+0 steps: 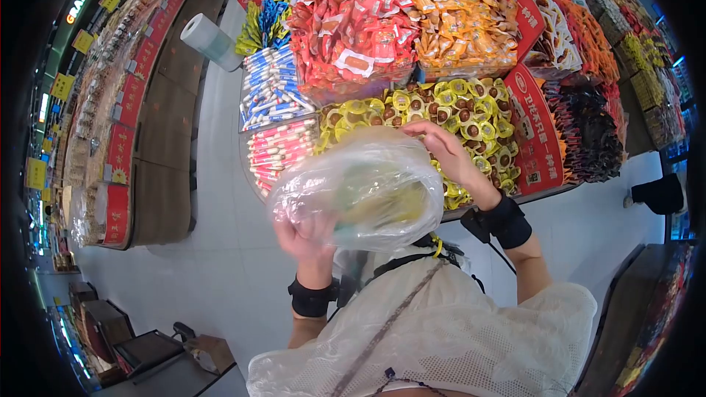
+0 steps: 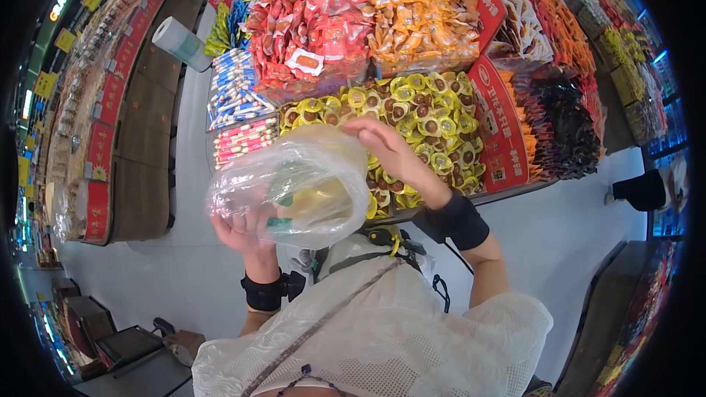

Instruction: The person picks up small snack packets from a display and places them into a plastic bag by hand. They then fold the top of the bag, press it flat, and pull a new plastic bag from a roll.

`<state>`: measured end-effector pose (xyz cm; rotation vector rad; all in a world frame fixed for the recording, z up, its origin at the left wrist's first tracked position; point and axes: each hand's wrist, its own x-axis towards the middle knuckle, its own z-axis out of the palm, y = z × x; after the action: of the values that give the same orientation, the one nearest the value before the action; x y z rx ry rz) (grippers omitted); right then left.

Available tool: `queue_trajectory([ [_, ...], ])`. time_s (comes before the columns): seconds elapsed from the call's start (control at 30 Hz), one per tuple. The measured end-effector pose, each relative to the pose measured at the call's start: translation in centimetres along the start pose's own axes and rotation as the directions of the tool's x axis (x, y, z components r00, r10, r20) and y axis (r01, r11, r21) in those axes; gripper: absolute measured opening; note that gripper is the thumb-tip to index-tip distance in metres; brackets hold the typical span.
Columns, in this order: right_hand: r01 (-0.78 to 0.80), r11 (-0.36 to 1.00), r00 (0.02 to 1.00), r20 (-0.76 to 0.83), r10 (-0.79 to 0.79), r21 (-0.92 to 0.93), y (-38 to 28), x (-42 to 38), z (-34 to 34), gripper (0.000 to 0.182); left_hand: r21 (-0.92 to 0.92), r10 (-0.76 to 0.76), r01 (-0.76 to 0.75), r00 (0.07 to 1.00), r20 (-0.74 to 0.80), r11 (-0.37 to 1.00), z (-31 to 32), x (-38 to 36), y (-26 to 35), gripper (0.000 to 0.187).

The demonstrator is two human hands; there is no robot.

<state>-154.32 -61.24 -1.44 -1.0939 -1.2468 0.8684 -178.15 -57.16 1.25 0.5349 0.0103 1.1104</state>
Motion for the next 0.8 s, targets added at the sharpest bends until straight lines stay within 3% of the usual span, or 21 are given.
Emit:
queue_trajectory([
  [0.07,0.009,0.986,0.998,-0.056,0.0,0.165,-0.9,-0.3,0.0,0.025,0.177,-0.026,0.042,0.995,-0.092,0.983,-0.1,0.3,-0.2,0.036],
  [0.17,-0.026,0.995,0.994,0.105,0.015,0.101,-2.3,-0.3,-0.8,0.03,0.342,-0.064,0.124,0.981,-0.182,0.932,-3.2,0.0,-0.8,0.032],
  [0.27,-0.135,0.989,0.974,0.176,0.145,-0.066,-4.3,-0.8,1.3,0.032,0.633,0.007,0.163,0.966,-0.257,0.757,-2.0,-0.4,-1.8,0.034],
  [0.3,-0.216,0.972,0.961,0.155,0.229,-0.097,-3.6,-0.9,1.7,0.036,0.646,-0.127,0.198,0.98,-0.155,0.737,-1.8,-0.4,-1.4,0.032],
  [0.37,-0.131,0.943,0.975,0.133,0.179,-0.306,-2.1,-1.0,1.9,0.037,0.682,-0.39,0.256,0.919,0.047,0.685,-1.3,-0.6,-0.8,0.035],
  [0.4,-0.09,0.91,0.98,0.125,0.153,-0.406,-1.4,-1.1,2.0,0.037,0.743,-0.445,0.206,0.885,0.136,0.637,-1.1,-0.4,-0.7,0.039],
  [0.43,0.036,0.867,0.993,0.116,0.025,-0.497,-0.8,-1.1,2.1,0.034,0.794,-0.503,0.148,0.837,0.217,0.589,-0.8,-0.1,-0.8,0.042],
  [0.47,0.033,0.894,0.992,0.124,0.025,-0.446,-0.4,-1.1,2.0,0.033,0.836,-0.562,0.083,0.775,0.287,0.542,-0.4,0.2,-0.9,0.046],
  [0.53,0.026,0.94,0.99,0.138,0.023,-0.34,0.5,-1.0,1.5,0.033,0.851,-0.519,0.026,0.802,0.295,0.525,0.2,0.2,-0.9,0.05],
  [0.6,-0.043,0.997,0.998,-0.053,0.04,-0.069,1.5,-1.2,0.5,0.029,0.904,-0.449,-0.042,0.858,0.251,0.425,-1.4,-0.5,-0.7,0.05],
  [0.63,-0.058,0.996,0.987,-0.144,0.068,0.071,2.1,-1.5,0.0,0.027,0.873,-0.372,0.006,0.906,0.202,0.488,-2.3,-0.4,-0.4,0.053],
  [0.7,-0.062,0.988,0.954,-0.282,0.1,0.139,3.5,-2.0,-0.7,0.024,0.788,-0.219,0.077,0.973,0.075,0.611,-3.6,0.1,0.6,0.058],
  [0.8,-0.1,0.941,0.916,-0.34,0.215,0.325,3.5,-3.1,0.2,0.021,0.878,0.009,-0.081,0.996,0.087,0.472,-2.9,1.6,-0.8,0.066],
])
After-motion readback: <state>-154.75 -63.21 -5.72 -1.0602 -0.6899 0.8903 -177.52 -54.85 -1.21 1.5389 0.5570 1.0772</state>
